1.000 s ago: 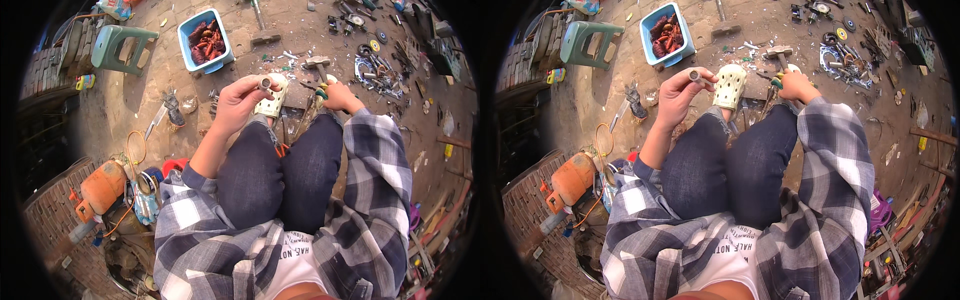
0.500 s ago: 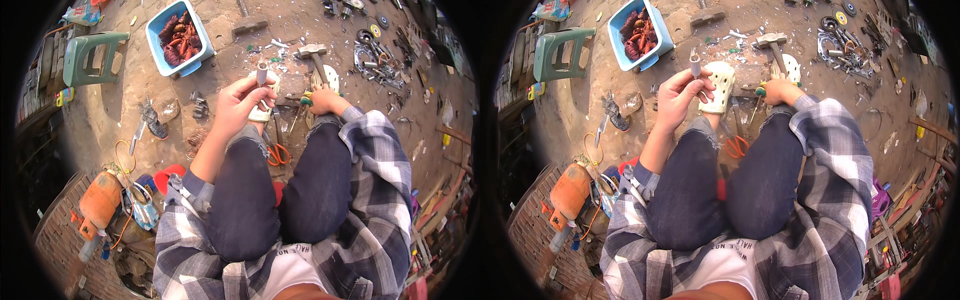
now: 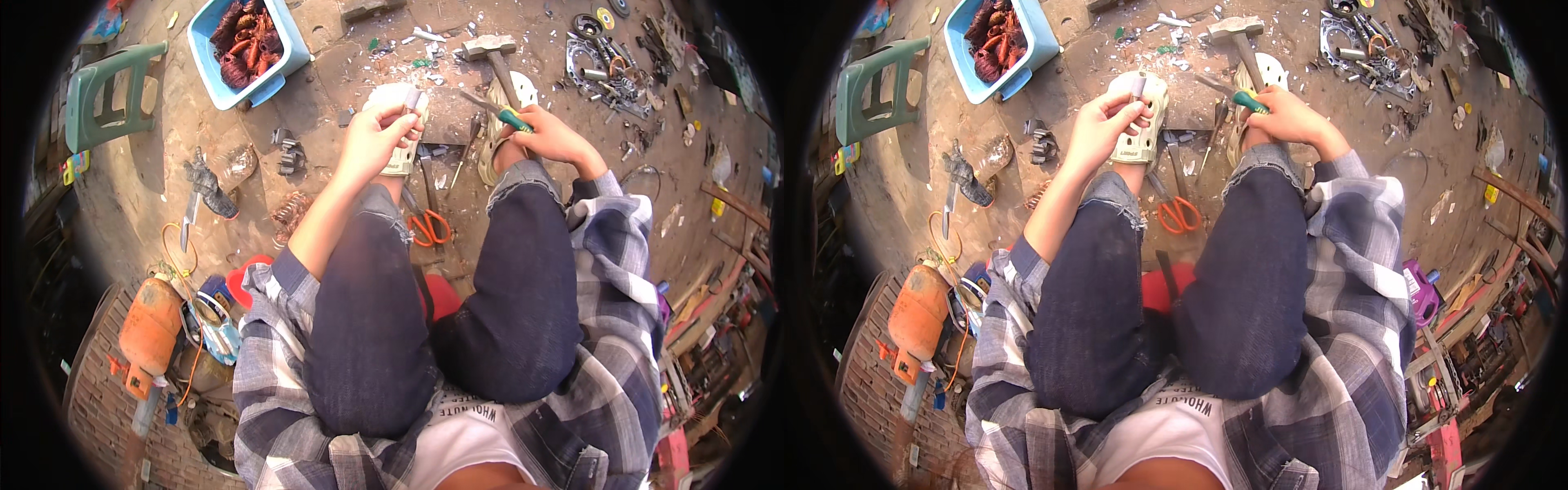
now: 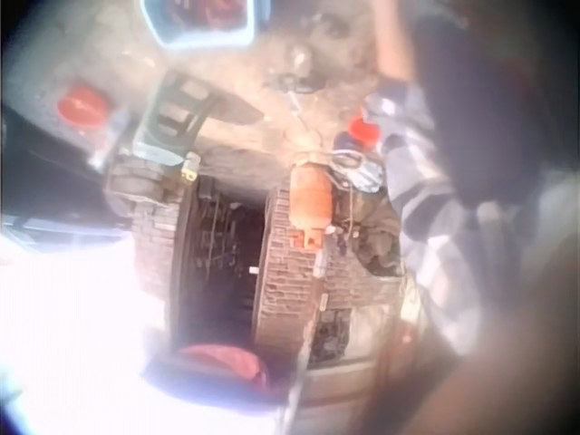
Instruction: The person sits on the ground in a cluttered workshop and uses pliers, a hammer, and shears to manipulate small metal pieces. They repeatedly strike and cut the metal, handling it one at a time.
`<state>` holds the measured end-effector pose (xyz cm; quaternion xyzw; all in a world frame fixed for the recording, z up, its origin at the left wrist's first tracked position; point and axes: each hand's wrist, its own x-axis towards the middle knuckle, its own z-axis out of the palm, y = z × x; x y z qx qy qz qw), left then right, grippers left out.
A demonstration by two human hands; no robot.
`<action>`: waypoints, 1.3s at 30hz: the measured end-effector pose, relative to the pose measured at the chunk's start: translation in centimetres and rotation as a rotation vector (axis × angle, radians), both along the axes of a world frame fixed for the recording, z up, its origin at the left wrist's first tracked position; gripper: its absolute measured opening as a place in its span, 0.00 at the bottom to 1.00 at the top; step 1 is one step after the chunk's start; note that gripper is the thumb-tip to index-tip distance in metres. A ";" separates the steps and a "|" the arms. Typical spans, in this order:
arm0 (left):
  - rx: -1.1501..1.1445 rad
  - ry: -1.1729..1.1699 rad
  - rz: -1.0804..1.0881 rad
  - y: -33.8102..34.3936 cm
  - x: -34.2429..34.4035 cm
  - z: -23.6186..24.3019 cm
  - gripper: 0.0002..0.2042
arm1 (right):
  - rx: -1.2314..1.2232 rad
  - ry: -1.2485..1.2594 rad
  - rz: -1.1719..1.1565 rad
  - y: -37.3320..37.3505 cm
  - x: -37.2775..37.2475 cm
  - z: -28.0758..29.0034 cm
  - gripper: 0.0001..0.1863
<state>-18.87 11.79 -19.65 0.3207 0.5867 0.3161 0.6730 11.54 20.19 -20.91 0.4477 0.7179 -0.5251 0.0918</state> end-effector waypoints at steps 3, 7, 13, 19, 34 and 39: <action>0.290 0.346 -0.026 0.0 0.8 -2.0 0.10 | 0.142 -0.017 -0.307 -1.2 2.1 1.9 0.14; 0.376 0.617 -0.247 1.7 2.0 -2.6 0.10 | 0.250 -0.249 -0.512 -2.8 5.3 0.5 0.15; 0.543 0.868 -0.471 2.7 5.4 -5.0 0.11 | 0.436 -0.595 -0.514 -8.1 10.2 -8.8 0.20; 0.725 1.005 -0.521 3.1 5.3 -7.1 0.09 | 0.946 -0.571 -0.648 -7.7 5.6 -7.1 0.18; 0.854 1.160 -0.710 4.6 6.0 -7.8 0.09 | 0.746 0.045 0.214 -0.3 -6.5 -8.6 0.19; 0.924 0.914 -0.250 4.3 5.0 -6.7 0.06 | 0.810 0.078 0.231 -0.9 -6.9 -10.4 0.16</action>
